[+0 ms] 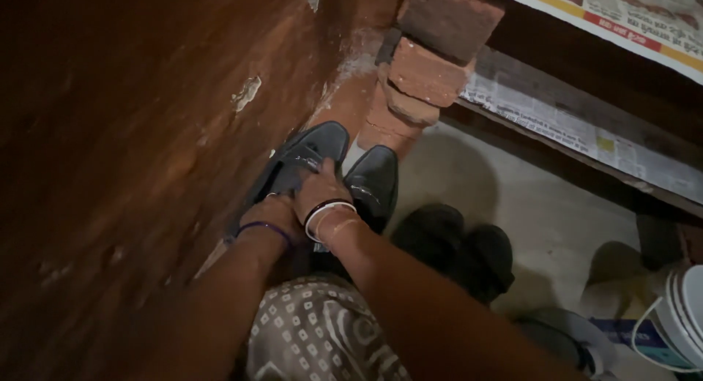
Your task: The person scrubs several pairs of shoes with a cloth and water from a bucket. They clean the soles and uppers of black shoes and a pair of white sneakers, then place them on the floor.
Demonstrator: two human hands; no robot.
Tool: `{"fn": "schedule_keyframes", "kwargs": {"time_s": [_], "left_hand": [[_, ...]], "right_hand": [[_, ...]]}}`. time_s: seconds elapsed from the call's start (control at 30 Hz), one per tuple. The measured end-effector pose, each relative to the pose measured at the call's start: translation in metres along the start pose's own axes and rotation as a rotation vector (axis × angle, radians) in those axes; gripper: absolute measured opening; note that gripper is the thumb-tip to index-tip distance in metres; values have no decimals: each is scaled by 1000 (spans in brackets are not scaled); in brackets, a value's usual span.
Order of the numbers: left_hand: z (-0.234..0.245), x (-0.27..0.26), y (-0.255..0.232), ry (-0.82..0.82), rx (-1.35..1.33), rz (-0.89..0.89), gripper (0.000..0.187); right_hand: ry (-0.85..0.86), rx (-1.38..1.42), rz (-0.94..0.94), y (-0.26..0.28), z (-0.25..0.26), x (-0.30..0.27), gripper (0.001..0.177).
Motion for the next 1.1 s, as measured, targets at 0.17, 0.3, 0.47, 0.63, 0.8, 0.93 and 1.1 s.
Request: {"fn": "schedule_keyframes", "kwargs": {"time_s": [0.17,0.3,0.47,0.63,0.8,0.93,1.1], "left_hand": [[-3,9,7,-73,37,-38,49],[20,-13,-11,-130,68,-82,48],[46,-21,-23,-304,90,-155,50],[102,-49,-49,-485,-246,-149,48],[99,-12,-12,-741,-1062,-195,38],[111,-60,-75,-356,-1909,-314,35],[144,-89,-122,-305,-2050,-565,44]], "right_hand": [[-104,-115,88,10,11,-4,37],[-159,-322,115,20,17,-1,30],[-302,-228,174,48,83,-27,29],[-486,-96,343,75,160,-57,31],[-672,445,498,55,236,-87,27],[-725,466,460,57,266,-149,27],[-372,554,806,89,257,-191,29]]}}
Point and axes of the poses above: each hand's wrist, its own x-axis towards the middle knuckle, its own z-axis out of the back of the hand, y = z × x, the point moved 9 cm from there along x, towards the middle knuckle, and after that the axes turned 12 degrees about -z, right-handed, at the moved point
